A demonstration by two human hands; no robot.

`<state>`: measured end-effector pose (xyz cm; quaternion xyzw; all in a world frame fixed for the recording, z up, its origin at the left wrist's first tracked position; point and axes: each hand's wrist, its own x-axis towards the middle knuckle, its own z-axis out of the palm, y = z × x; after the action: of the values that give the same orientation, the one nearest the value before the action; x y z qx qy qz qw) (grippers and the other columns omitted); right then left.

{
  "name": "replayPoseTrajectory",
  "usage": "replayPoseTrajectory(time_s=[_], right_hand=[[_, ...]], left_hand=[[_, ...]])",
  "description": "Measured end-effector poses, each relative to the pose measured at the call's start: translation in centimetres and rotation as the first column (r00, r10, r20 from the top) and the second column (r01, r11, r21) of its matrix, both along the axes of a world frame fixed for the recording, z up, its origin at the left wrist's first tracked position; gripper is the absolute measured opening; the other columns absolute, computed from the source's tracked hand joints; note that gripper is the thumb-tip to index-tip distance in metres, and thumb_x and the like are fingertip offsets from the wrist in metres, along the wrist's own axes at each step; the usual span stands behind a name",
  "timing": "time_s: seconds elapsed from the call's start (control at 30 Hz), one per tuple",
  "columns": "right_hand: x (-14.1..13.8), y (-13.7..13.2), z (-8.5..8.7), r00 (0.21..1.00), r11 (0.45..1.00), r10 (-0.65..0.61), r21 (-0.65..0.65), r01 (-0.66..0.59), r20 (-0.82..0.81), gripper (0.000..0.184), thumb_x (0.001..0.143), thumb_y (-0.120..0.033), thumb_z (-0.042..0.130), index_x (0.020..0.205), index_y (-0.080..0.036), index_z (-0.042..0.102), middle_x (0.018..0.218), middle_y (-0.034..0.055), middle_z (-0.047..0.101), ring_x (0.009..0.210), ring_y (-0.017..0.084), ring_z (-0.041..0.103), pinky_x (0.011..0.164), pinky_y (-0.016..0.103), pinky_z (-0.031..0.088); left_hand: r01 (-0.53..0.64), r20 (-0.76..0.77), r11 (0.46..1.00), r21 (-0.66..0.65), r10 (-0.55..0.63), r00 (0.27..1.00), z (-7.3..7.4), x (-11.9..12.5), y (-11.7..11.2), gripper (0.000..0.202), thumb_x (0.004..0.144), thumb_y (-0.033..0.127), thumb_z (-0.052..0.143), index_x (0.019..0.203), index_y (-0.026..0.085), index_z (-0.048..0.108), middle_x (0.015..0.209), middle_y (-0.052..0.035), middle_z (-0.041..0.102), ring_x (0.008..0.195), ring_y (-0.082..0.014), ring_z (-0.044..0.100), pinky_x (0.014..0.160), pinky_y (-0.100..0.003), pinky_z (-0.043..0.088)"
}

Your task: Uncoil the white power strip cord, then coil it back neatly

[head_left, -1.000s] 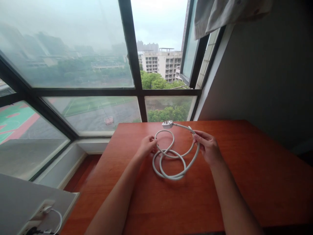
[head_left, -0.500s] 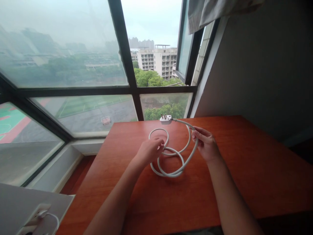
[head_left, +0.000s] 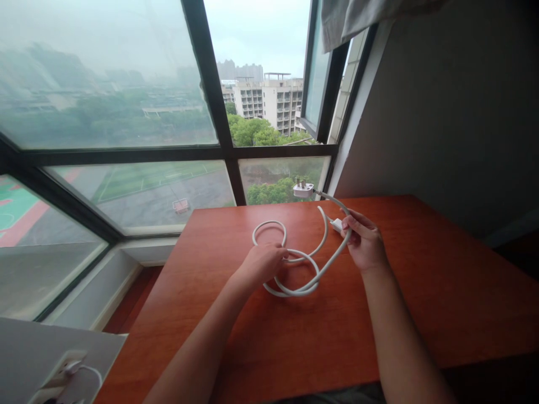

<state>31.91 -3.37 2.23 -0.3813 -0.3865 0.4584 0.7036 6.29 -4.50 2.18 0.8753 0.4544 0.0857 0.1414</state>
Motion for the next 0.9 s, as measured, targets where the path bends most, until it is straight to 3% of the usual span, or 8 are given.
replayPoseTrajectory(time_s=[0.2,0.37,0.5,0.63,0.73,0.9], right_hand=[[-0.2,-0.1,0.1,1.0,1.0,0.01,0.009,-0.01,-0.011,0.025,0.069,-0.033,0.075,0.091,-0.021,0.073,0.061,-0.0021,0.057,0.046,0.006,0.037,0.039,0.021,0.025],[-0.3,0.0,0.0,0.998,1.0,0.023,0.003,-0.023,-0.06,0.026,0.067,-0.032,0.076,0.09,-0.019,0.074,0.061,-0.0016,0.057,0.045,0.005,0.035,0.039,0.021,0.023],[-0.3,0.1,0.1,0.997,1.0,0.024,-0.007,-0.025,-0.067,0.026,0.067,-0.031,0.076,0.09,-0.02,0.074,0.061,-0.0016,0.058,0.046,0.006,0.035,0.039,0.021,0.022],[-0.3,0.0,0.2,0.997,1.0,0.02,-0.019,-0.022,-0.075,0.026,0.067,-0.031,0.076,0.09,-0.02,0.074,0.061,-0.0014,0.059,0.047,0.006,0.037,0.039,0.02,0.022],[-0.3,0.0,0.3,0.997,0.999,0.015,-0.031,-0.018,-0.069,0.026,0.067,-0.031,0.076,0.091,-0.019,0.075,0.061,-0.0017,0.058,0.046,0.005,0.035,0.039,0.02,0.021],[-0.1,0.1,0.2,1.0,0.997,-0.03,-0.07,0.03,-0.002,0.028,0.067,-0.033,0.076,0.09,-0.018,0.075,0.06,-0.0015,0.06,0.045,0.005,0.035,0.039,0.021,0.022]], left_hand=[[0.006,0.047,1.0,0.002,-0.006,0.999,-0.1,-0.3,0.1,0.017,0.082,0.019,0.057,0.094,0.023,0.069,0.095,-0.007,0.067,0.076,-0.0182,0.063,0.065,-0.025,0.041],[-0.008,0.069,0.999,0.054,0.005,0.998,1.7,-1.4,0.2,0.016,0.087,0.026,0.052,0.081,0.02,0.066,0.086,-0.006,0.066,0.067,-0.0154,0.058,0.059,-0.023,0.036],[-0.054,-0.036,0.997,-0.056,0.052,0.998,2.9,-2.1,-1.0,0.019,0.085,0.03,0.054,0.071,0.02,0.064,0.069,-0.0048,0.065,0.057,-0.0157,0.055,0.054,-0.024,0.031],[-0.057,0.008,0.986,-0.158,0.059,0.998,2.4,-2.1,-3.2,0.01,0.081,0.024,0.057,0.083,0.023,0.066,0.079,-0.0039,0.069,0.066,-0.0173,0.061,0.057,-0.023,0.034],[-0.062,-0.044,0.975,-0.212,0.054,0.998,1.7,-1.6,-4.3,0.009,0.081,0.025,0.058,0.082,0.024,0.067,0.081,-0.0038,0.069,0.07,-0.0184,0.064,0.058,-0.023,0.036],[-0.052,-0.168,0.997,-0.062,0.041,0.985,2.0,0.2,-4.0,0.017,0.088,0.031,0.052,0.088,0.024,0.067,0.095,-0.0055,0.068,0.078,-0.0201,0.066,0.063,-0.025,0.042]])
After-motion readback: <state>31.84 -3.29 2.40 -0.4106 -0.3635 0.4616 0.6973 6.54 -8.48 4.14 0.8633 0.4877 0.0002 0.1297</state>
